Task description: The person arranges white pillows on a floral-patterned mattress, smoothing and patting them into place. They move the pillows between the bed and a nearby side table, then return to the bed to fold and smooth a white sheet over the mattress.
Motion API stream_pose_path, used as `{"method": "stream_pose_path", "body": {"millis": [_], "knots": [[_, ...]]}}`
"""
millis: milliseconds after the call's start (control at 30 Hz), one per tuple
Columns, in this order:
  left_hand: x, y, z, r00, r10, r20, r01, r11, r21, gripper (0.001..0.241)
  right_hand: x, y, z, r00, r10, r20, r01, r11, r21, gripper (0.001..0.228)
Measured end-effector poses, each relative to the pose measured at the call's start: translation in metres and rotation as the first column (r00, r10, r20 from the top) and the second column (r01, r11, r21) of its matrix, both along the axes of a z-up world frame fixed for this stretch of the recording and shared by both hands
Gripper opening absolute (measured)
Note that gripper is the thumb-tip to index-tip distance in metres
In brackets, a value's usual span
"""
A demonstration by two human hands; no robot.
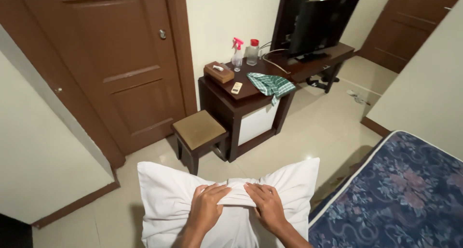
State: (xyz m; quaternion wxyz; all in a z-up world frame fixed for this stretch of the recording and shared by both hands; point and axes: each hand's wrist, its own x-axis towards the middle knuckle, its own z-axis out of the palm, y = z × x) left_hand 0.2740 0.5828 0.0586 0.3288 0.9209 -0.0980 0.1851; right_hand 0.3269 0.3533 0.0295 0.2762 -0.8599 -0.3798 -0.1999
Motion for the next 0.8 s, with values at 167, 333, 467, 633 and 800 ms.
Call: {"method": "stream_pose_path", "body": {"millis": [167, 333, 467, 633, 800], "knots": [[0.038, 0.04, -0.002, 1.0, -0.017, 0.004, 0.017, 1.0, 0.013, 0.052, 0.039, 0.038, -0.003, 1.0, 0.012, 0.027, -0.012, 0.999, 0.031, 0.071], [0.091, 0.093, -0.007, 0.999, -0.033, -0.029, 0.034, 0.999, 0.025, 0.053, 0.082, 0.089, -0.015, 0.999, -0.043, 0.009, 0.042, 0.998, 0.053, 0.072], [0.135, 0.143, -0.009, 0.991, -0.135, -0.013, 0.136, 0.988, 0.067, 0.049, 0.108, 0.136, -0.017, 0.993, -0.112, -0.041, 0.114, 0.992, 0.052, 0.072], [0.187, 0.198, 0.0, 0.978, -0.205, -0.04, 0.208, 0.974, 0.091, 0.049, 0.14, 0.194, -0.023, 0.98, -0.192, -0.048, 0.196, 0.976, 0.095, 0.071], [0.23, 0.239, -0.001, 0.97, -0.244, -0.006, 0.242, 0.959, 0.145, 0.048, 0.168, 0.238, -0.028, 0.958, -0.28, -0.059, 0.286, 0.95, 0.128, 0.071]]}}
